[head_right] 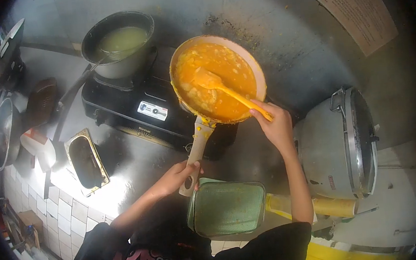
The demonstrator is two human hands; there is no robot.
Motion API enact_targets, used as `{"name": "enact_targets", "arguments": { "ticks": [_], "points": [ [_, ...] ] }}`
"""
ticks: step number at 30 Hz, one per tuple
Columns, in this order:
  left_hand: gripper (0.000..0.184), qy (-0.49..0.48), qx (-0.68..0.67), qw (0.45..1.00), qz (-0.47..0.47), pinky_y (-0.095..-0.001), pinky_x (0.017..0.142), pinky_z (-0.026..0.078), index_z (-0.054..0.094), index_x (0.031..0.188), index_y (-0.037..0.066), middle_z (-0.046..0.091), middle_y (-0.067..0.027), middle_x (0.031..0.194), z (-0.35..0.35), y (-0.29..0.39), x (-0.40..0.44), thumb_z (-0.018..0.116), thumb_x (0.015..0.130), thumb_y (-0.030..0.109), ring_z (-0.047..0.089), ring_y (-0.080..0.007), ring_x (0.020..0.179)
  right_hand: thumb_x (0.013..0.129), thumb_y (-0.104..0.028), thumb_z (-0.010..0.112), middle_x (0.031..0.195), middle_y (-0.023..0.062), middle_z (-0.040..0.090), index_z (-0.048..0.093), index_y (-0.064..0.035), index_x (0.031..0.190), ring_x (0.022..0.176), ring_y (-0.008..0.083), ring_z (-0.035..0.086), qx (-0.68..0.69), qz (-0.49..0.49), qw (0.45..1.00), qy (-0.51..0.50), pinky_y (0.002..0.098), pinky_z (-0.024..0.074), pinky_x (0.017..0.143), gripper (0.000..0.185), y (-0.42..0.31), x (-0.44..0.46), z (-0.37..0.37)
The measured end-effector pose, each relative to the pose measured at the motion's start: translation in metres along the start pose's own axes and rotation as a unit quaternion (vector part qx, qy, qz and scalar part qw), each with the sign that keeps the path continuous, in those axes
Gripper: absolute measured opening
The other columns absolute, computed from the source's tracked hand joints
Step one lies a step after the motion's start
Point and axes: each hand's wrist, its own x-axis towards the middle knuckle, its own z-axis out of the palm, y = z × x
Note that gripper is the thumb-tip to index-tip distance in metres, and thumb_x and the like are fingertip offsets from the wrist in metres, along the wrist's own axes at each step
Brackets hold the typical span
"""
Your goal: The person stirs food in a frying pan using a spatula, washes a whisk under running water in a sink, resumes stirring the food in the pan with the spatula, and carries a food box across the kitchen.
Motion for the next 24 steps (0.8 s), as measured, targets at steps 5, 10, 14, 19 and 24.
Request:
{"name": "enact_targets", "arguments": {
  "ticks": [5, 10, 14, 19, 24],
  "points": [
    [0.040, -0.016, -0.007, 1.000, -0.013, -0.0224, 0.063, 0.043, 0.054, 0.093, 0.002, 0.058, -0.0044, 0.067, -0.001, 0.001, 0.000, 0.034, 0.089, 0.036, 0.055, -0.0120, 0.065, 0.073, -0.017, 0.063, 0.081, 0.0130, 0.061, 0.062, -0.0059, 0.095, 0.074, 0.0243, 0.060, -0.022, -0.048, 0.999, 0.006, 0.0278, 0.0445, 0.066, 0.024, -0.008, -0.005, 0.006],
    [0.041, -0.006, -0.008, 1.000, -0.015, -0.0223, 0.063, 0.043, 0.054, 0.094, 0.002, 0.058, -0.0042, 0.067, 0.000, 0.002, -0.001, 0.034, 0.089, 0.038, 0.055, -0.0118, 0.065, 0.074, -0.021, 0.061, 0.081, 0.0083, 0.060, 0.062, -0.0093, 0.096, 0.071, 0.0260, 0.058, -0.159, -0.040, 0.986, 0.015, 0.0306, 0.0448, 0.062, 0.025, -0.014, -0.011, 0.019],
    [0.043, -0.006, -0.007, 1.000, -0.015, -0.0226, 0.063, 0.043, 0.053, 0.095, 0.003, 0.058, -0.0042, 0.068, 0.001, 0.002, -0.001, 0.034, 0.089, 0.041, 0.055, -0.0117, 0.066, 0.073, -0.021, 0.061, 0.080, 0.0073, 0.060, 0.062, -0.0098, 0.096, 0.069, 0.0255, 0.058, -0.122, -0.078, 0.988, 0.044, 0.0310, 0.0445, 0.059, 0.026, -0.010, -0.011, 0.019],
    [0.041, -0.027, -0.032, 0.999, -0.023, -0.0219, 0.061, 0.043, 0.052, 0.096, 0.003, 0.057, -0.0046, 0.068, -0.001, -0.004, 0.002, 0.035, 0.089, 0.040, 0.056, -0.0119, 0.065, 0.073, -0.021, 0.061, 0.071, 0.0076, 0.055, 0.062, -0.0100, 0.096, 0.061, 0.0254, 0.056, -0.172, -0.071, 0.981, 0.057, 0.0323, 0.0431, 0.054, 0.025, -0.012, -0.016, 0.014],
    [0.040, -0.019, -0.026, 0.999, -0.018, -0.0214, 0.060, 0.043, 0.052, 0.096, 0.003, 0.058, -0.0048, 0.068, 0.000, 0.000, 0.001, 0.034, 0.089, 0.038, 0.056, -0.0112, 0.064, 0.073, -0.022, 0.061, 0.069, 0.0074, 0.055, 0.062, -0.0102, 0.096, 0.060, 0.0252, 0.055, -0.198, -0.057, 0.978, 0.022, 0.0318, 0.0423, 0.053, 0.026, -0.008, -0.019, 0.008]
  ]
}}
